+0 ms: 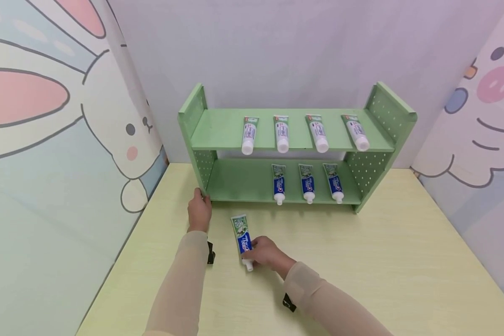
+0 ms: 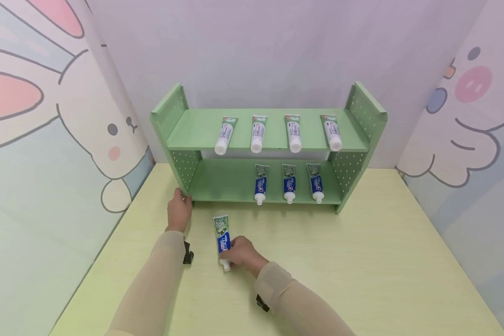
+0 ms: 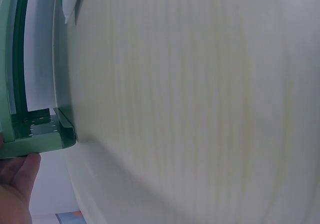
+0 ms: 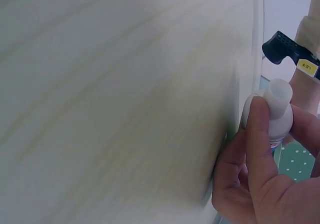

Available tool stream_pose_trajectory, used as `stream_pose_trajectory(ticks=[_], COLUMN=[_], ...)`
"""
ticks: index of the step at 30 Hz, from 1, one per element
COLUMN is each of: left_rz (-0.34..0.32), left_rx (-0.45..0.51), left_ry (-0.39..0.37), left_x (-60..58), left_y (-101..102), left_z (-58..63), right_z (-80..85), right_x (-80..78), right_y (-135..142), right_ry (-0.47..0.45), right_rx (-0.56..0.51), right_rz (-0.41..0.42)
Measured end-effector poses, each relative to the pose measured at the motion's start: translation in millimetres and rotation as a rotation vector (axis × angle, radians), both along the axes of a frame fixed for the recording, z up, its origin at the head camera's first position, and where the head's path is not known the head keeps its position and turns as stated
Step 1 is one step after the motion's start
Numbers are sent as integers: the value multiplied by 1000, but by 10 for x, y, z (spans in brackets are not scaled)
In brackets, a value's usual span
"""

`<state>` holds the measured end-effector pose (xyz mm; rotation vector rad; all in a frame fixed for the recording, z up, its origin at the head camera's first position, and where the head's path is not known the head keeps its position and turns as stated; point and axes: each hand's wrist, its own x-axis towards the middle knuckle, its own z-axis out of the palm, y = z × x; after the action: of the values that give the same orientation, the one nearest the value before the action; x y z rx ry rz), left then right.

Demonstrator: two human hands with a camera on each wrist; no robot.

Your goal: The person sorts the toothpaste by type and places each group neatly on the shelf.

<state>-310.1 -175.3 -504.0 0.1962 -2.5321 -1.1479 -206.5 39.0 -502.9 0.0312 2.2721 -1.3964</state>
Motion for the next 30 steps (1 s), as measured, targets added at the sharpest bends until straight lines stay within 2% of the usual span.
stream_pose_trajectory(ticks=[9,21,30], left_rz=[-5,-4,-4], left_rx=[3,6,10], left_ry=[1,-12,-21], left_x=[-19,-15,0], left_y=[-6,-8,5], left_z=[-15,18,25], right_z=[57,51,78], right_x=[21,3,30], right_y=[8,11,22], right_ry=[-30,-50,-56], right_rx=[-57,-139,-133], right_rz=[-8,-20,-43])
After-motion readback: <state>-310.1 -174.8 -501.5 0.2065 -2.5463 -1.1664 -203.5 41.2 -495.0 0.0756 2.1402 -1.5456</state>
